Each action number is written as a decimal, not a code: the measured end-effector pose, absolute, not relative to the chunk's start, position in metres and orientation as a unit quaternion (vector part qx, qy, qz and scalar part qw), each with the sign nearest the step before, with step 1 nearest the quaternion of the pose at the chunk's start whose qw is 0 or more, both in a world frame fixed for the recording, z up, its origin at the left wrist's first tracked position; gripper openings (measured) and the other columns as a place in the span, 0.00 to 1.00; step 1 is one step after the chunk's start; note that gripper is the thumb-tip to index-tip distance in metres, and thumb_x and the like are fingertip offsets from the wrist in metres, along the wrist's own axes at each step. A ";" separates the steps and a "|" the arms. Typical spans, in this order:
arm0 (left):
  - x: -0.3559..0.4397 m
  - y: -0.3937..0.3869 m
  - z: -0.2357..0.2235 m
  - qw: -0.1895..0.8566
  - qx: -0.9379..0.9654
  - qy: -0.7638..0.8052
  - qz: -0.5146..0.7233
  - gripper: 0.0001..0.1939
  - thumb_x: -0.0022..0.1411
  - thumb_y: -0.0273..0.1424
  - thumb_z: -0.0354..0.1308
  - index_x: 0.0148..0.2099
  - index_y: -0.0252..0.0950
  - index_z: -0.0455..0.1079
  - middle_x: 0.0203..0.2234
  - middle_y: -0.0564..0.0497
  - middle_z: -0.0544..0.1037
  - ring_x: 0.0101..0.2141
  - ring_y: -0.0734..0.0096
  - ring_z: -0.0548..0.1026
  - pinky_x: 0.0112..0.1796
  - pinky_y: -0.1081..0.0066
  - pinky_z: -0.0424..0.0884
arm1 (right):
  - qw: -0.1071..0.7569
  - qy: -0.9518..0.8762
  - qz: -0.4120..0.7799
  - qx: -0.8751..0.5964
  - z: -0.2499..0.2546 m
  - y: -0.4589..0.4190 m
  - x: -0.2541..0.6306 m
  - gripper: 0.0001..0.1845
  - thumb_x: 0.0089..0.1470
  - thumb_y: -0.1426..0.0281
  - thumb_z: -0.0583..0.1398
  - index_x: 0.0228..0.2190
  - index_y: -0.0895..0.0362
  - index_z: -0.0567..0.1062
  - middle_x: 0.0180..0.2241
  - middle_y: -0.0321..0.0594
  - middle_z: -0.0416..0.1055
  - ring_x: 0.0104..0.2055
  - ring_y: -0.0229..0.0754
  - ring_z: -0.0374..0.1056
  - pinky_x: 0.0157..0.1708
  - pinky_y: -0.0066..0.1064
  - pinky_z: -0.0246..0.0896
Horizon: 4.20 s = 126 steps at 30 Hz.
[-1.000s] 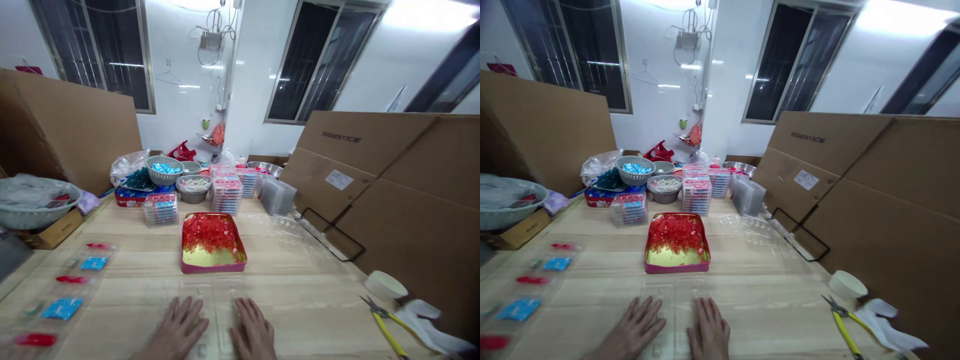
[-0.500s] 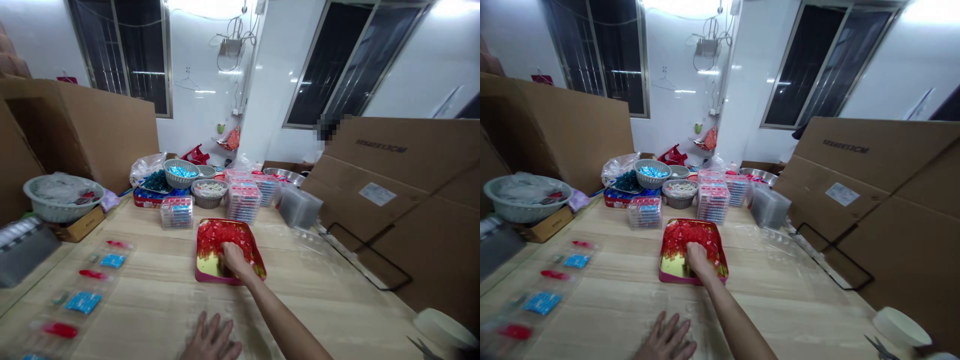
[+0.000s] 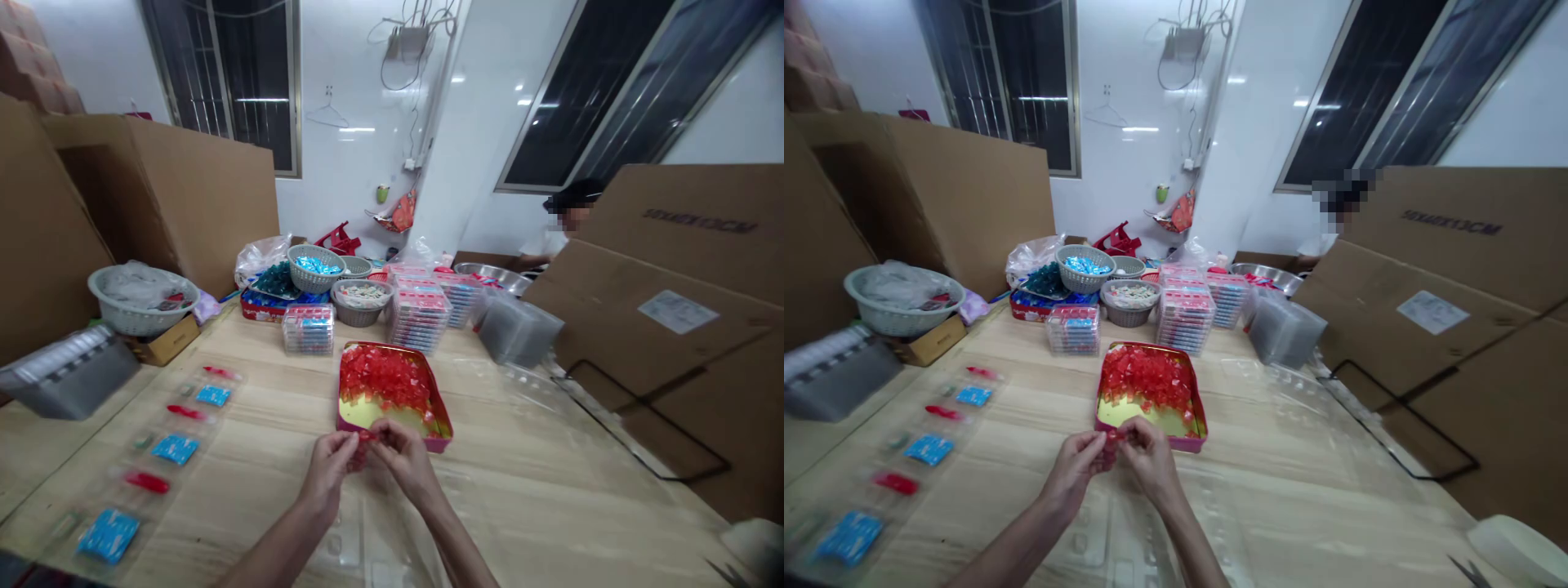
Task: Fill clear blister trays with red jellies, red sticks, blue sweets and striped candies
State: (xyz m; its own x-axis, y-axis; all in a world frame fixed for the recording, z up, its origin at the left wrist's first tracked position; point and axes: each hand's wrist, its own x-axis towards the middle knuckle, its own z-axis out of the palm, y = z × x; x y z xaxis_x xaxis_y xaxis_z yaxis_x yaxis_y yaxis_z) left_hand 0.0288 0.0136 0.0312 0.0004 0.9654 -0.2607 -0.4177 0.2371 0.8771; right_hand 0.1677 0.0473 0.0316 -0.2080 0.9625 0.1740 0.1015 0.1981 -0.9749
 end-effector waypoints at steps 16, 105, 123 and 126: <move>-0.006 0.012 0.025 0.710 0.279 0.382 0.522 0.15 0.35 0.32 0.71 0.21 0.30 0.69 0.16 0.53 0.72 0.20 0.79 0.67 0.26 0.75 0.60 | 0.474 -0.361 0.720 -0.356 0.033 0.023 0.137 0.16 0.28 0.72 0.72 0.21 0.59 0.71 0.21 0.32 0.72 0.25 0.34 0.67 0.30 0.26 0.60; -0.014 0.022 -0.034 0.281 0.655 0.650 0.265 0.09 0.47 0.21 0.51 0.27 0.33 0.73 0.23 0.49 0.72 0.25 0.69 0.68 0.29 0.72 0.58 | 0.246 -0.784 0.254 -0.511 -0.012 0.026 0.123 0.15 0.44 0.81 0.50 0.21 0.59 0.75 0.24 0.41 0.72 0.27 0.40 0.64 0.28 0.27 0.51; -0.016 0.018 -0.033 0.340 0.612 0.632 0.333 0.08 0.50 0.27 0.51 0.28 0.32 0.72 0.19 0.52 0.72 0.22 0.72 0.68 0.25 0.74 0.59 | 0.129 -0.786 0.127 -0.591 0.012 0.156 0.111 0.12 0.46 0.80 0.55 0.31 0.63 0.77 0.35 0.57 0.76 0.40 0.50 0.71 0.35 0.31 0.58; -0.018 0.018 -0.023 0.327 0.584 0.628 0.396 0.08 0.52 0.29 0.51 0.25 0.33 0.69 0.18 0.52 0.70 0.21 0.73 0.68 0.24 0.74 0.60 | 0.155 -0.784 0.149 -0.583 0.018 0.148 0.127 0.10 0.46 0.77 0.57 0.31 0.60 0.77 0.31 0.48 0.77 0.36 0.44 0.71 0.33 0.28 0.58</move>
State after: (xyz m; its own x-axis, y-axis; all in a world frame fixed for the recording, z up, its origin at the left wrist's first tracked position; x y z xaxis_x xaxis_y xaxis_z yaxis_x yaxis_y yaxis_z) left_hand -0.0180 0.0175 -0.0227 -0.1037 0.9932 0.0524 0.4751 0.0032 0.8799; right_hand 0.1265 0.1484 0.0181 -0.2726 0.9597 0.0688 0.8672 0.2760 -0.4144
